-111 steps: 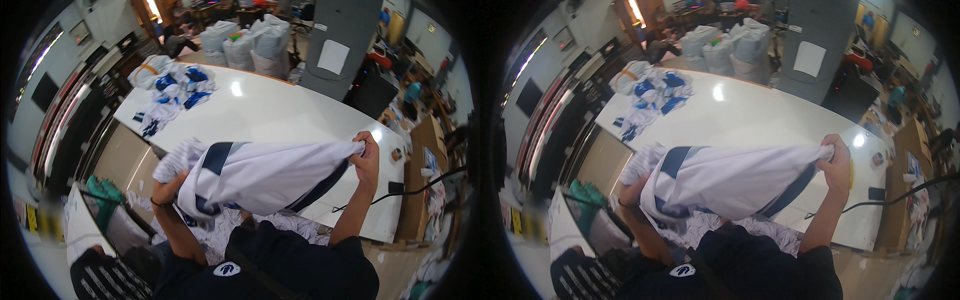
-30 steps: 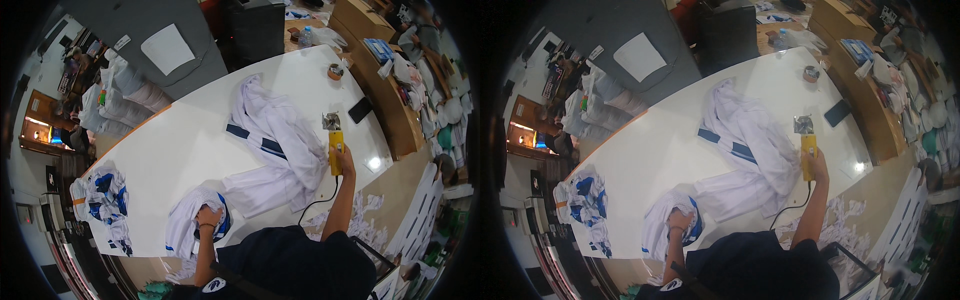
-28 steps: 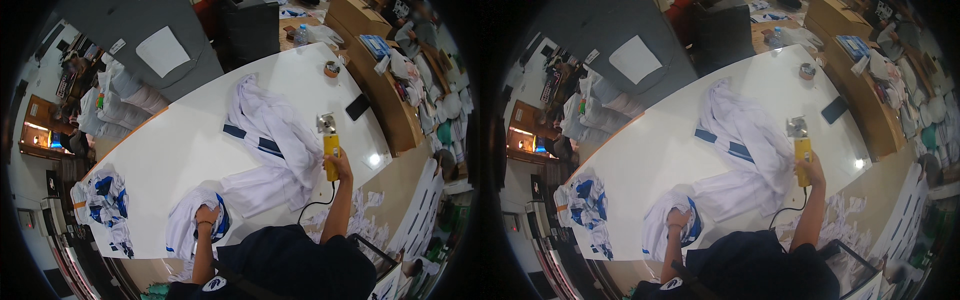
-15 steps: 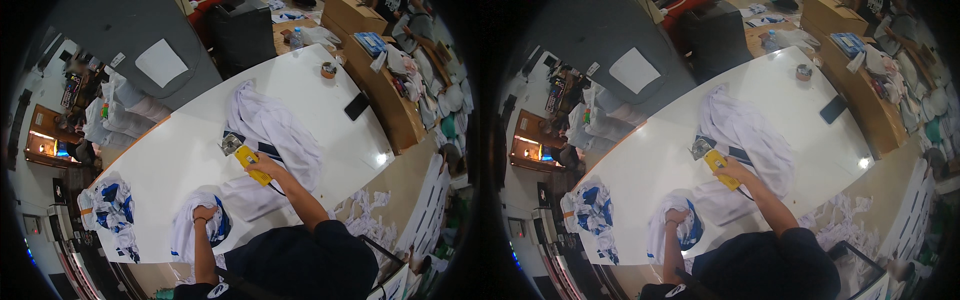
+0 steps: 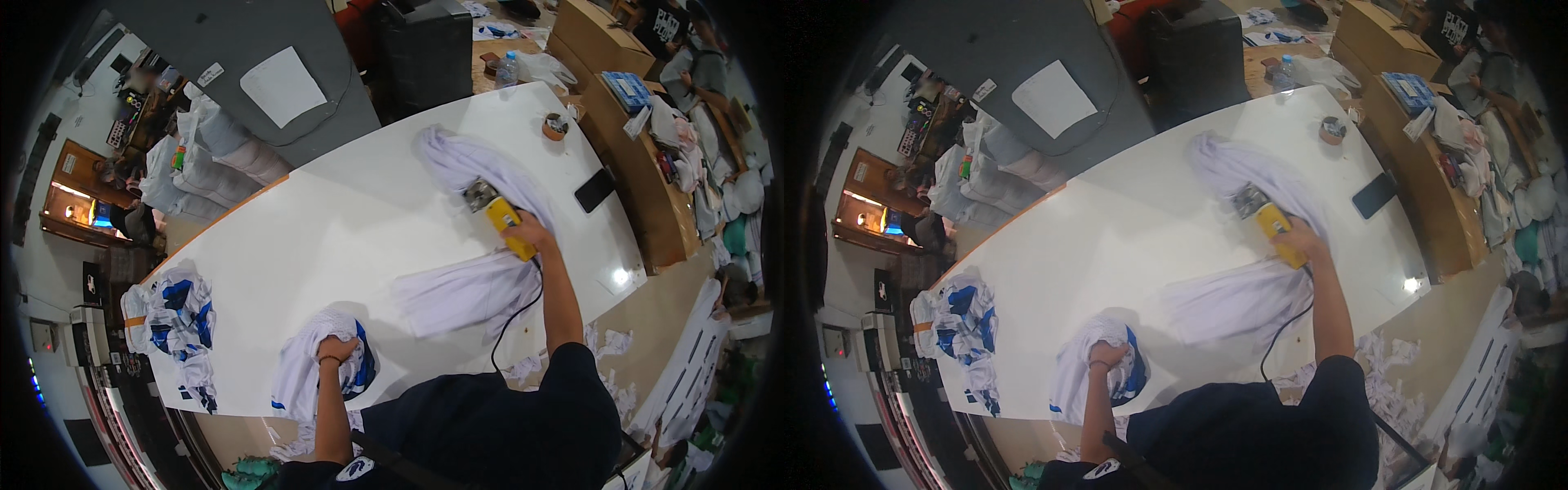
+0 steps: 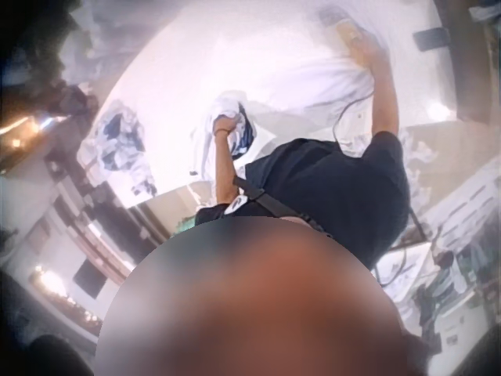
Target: The person uses a yellow electric fabric cutter to trim the edges of white jerseys with blue graphics on a large white table. They repeatedly smooth, align, and cut the fabric, then move the finished pieces aside.
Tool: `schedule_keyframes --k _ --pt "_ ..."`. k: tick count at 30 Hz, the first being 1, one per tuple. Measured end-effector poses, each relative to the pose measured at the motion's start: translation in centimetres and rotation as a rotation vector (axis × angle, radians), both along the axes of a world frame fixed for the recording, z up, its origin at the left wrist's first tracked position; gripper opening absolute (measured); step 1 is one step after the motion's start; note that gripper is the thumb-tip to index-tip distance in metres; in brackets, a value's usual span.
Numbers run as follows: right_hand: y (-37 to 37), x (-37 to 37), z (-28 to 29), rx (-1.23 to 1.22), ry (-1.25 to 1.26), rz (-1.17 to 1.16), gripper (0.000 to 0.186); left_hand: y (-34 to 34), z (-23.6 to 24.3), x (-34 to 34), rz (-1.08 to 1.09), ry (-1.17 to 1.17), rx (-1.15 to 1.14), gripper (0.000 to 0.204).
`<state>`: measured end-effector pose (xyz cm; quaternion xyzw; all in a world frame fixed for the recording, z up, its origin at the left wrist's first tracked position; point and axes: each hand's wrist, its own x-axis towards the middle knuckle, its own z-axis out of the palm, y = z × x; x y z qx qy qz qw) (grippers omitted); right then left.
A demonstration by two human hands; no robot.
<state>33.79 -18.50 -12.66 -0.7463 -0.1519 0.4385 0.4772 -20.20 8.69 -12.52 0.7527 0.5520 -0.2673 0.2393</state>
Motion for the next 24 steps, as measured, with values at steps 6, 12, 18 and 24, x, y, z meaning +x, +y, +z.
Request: schedule_keyframes --k 6,12,18,24 --pt "-5.7 -1.4 3.6 0.201 0.141 -0.099 0.069 0.6 -1.4 -0.8 -0.034 -0.046 -0.024 0.088" --pt "-1.7 -12.3 2.6 0.370 0.134 0.012 0.072 1.1 -1.5 -0.2 0.002 0.022 -0.050 0.088" --pt "3.7 -16.4 1.7 0.217 -0.191 0.283 0.074 0.8 -0.5 0.3 0.017 0.045 -0.041 0.088" --pt "-1.0 -13.5 1.1 0.142 -0.258 0.401 0.072 -1.7 -1.2 -0.3 0.085 -0.083 0.135 0.087"
